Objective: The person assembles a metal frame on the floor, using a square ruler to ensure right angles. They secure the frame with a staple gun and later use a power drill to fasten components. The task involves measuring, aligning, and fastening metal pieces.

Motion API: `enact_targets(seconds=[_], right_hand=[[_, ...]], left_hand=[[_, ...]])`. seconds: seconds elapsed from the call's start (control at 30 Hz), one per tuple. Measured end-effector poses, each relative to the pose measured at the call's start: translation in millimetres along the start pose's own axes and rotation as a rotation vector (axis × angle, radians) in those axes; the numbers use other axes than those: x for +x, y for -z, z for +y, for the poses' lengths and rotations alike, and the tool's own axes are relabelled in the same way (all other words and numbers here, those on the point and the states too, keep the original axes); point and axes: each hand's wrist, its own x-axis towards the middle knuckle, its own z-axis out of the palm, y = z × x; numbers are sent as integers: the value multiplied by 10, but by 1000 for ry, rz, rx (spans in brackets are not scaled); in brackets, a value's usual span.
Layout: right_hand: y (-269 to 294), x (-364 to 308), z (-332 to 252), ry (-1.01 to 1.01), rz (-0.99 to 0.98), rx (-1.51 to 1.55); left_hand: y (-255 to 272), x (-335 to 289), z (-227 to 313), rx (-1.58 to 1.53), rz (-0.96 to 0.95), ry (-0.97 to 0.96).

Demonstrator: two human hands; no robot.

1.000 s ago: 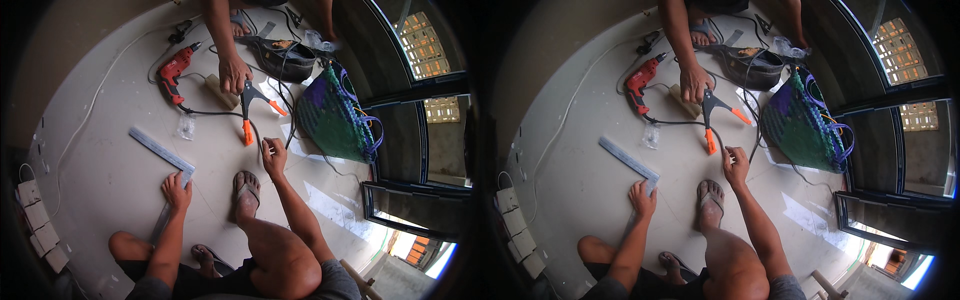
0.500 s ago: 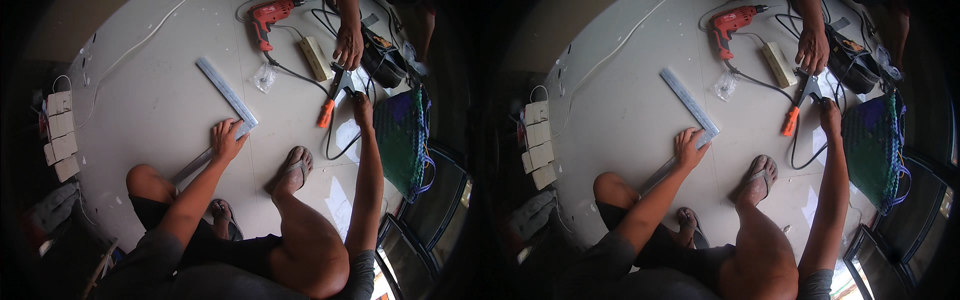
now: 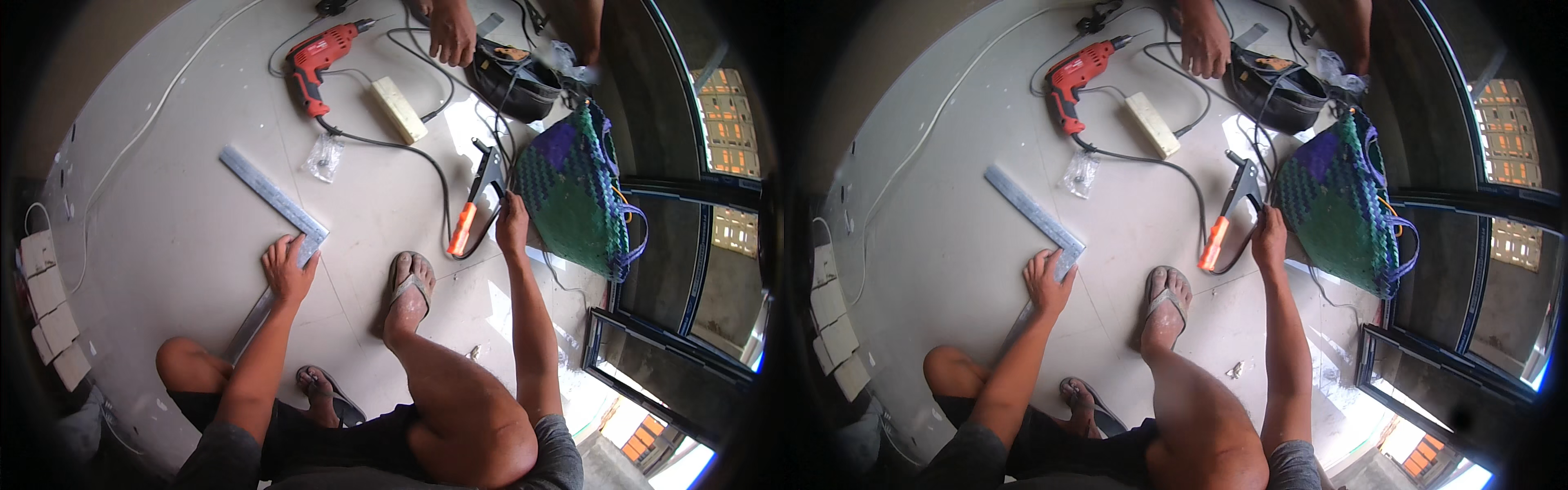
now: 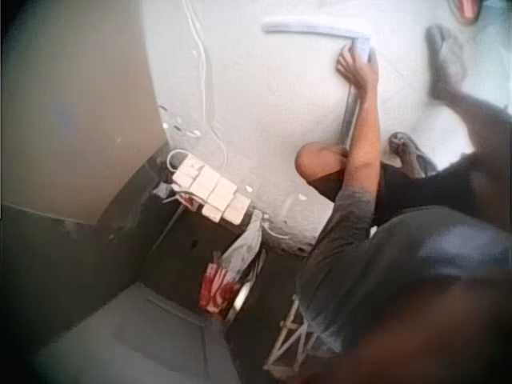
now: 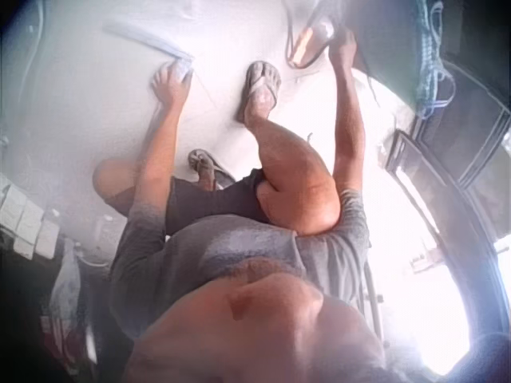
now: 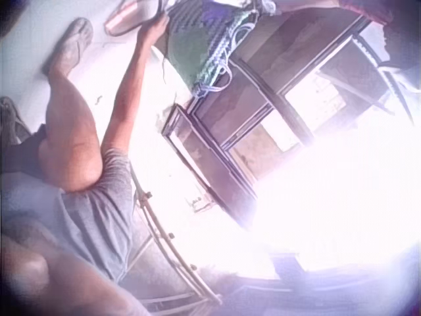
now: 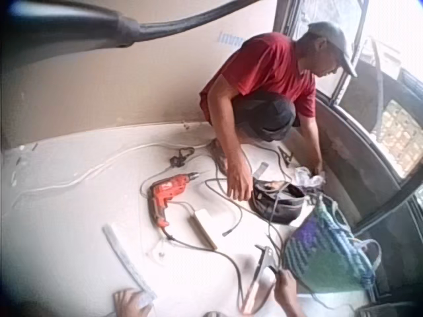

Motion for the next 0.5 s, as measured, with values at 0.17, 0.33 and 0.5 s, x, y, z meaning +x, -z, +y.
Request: enact_targets(seconds=[0.17, 0.33, 0.5], right_hand=[[64, -333, 164, -122, -27, -54], [126, -592, 240, -198, -81, -97], [111, -667, 249, -232, -76, -54]], left_hand=[[-84, -37, 9, -18, -22, -13], [-91, -27, -18, 9, -30, -66], [-21, 32, 6, -4, -86, -96]])
